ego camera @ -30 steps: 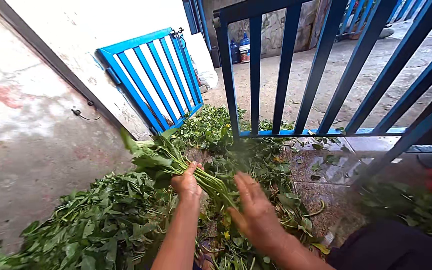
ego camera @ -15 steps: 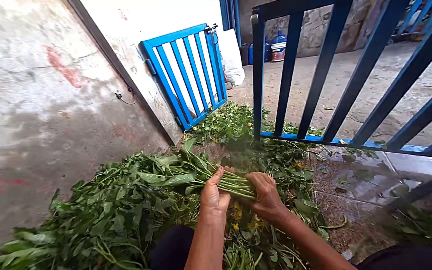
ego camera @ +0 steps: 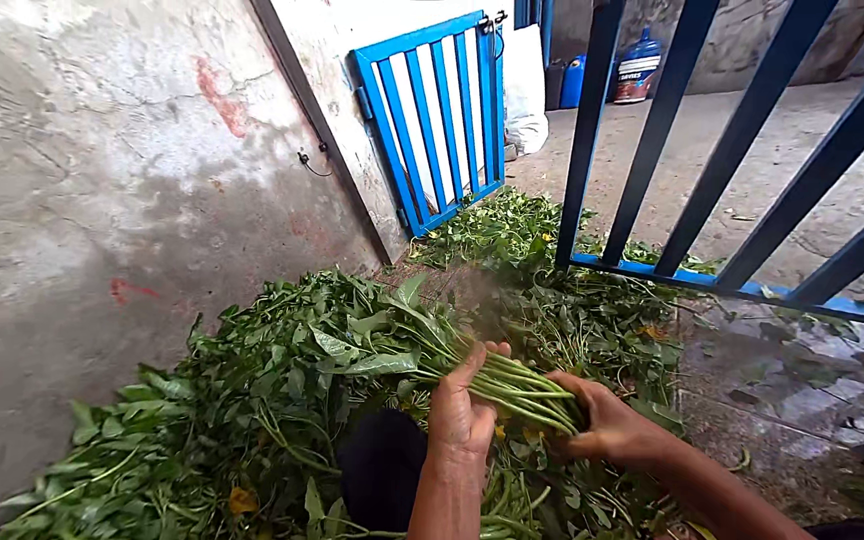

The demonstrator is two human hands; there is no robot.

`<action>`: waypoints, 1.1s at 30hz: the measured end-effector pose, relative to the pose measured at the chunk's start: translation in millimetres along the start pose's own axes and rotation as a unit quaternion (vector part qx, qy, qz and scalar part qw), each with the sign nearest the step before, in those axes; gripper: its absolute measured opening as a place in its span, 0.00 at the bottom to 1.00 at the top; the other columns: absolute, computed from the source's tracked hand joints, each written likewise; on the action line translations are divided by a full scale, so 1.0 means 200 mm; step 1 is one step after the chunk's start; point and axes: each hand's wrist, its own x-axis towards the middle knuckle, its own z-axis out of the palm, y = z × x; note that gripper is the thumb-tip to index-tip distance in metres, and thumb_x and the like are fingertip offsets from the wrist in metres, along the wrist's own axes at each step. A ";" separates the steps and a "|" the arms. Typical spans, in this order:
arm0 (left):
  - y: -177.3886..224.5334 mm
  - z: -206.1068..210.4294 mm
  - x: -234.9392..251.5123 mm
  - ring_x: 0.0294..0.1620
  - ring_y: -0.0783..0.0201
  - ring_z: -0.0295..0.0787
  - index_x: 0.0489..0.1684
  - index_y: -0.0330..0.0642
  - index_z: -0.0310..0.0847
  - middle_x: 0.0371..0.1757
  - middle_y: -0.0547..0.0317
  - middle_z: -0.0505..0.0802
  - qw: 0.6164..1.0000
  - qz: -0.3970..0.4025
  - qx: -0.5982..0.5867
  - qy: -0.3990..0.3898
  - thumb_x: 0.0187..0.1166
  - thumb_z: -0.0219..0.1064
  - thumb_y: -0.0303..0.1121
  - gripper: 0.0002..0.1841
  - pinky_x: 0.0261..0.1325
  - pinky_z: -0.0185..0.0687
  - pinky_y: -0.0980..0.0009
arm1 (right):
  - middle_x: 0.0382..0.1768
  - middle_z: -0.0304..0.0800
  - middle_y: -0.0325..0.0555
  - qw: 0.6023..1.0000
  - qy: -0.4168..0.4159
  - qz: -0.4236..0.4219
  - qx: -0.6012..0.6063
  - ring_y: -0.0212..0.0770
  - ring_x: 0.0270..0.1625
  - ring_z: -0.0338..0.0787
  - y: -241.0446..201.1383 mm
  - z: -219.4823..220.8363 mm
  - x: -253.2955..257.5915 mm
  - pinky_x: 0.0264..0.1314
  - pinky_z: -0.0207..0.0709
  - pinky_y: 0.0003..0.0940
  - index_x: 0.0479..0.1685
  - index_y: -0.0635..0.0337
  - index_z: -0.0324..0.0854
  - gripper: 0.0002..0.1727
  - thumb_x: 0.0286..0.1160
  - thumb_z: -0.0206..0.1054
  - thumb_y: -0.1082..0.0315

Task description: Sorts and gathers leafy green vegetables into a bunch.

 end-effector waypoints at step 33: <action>0.45 -1.01 -0.62 0.62 0.53 0.92 0.81 0.39 0.72 0.66 0.48 0.91 0.963 0.092 0.239 0.081 0.64 0.84 0.36 0.40 0.63 0.90 0.56 | 0.27 0.82 0.41 0.884 -0.454 0.114 -0.004 0.32 0.24 0.81 -0.09 0.54 0.33 0.30 0.78 0.31 0.54 0.60 0.76 0.21 0.81 0.69 0.52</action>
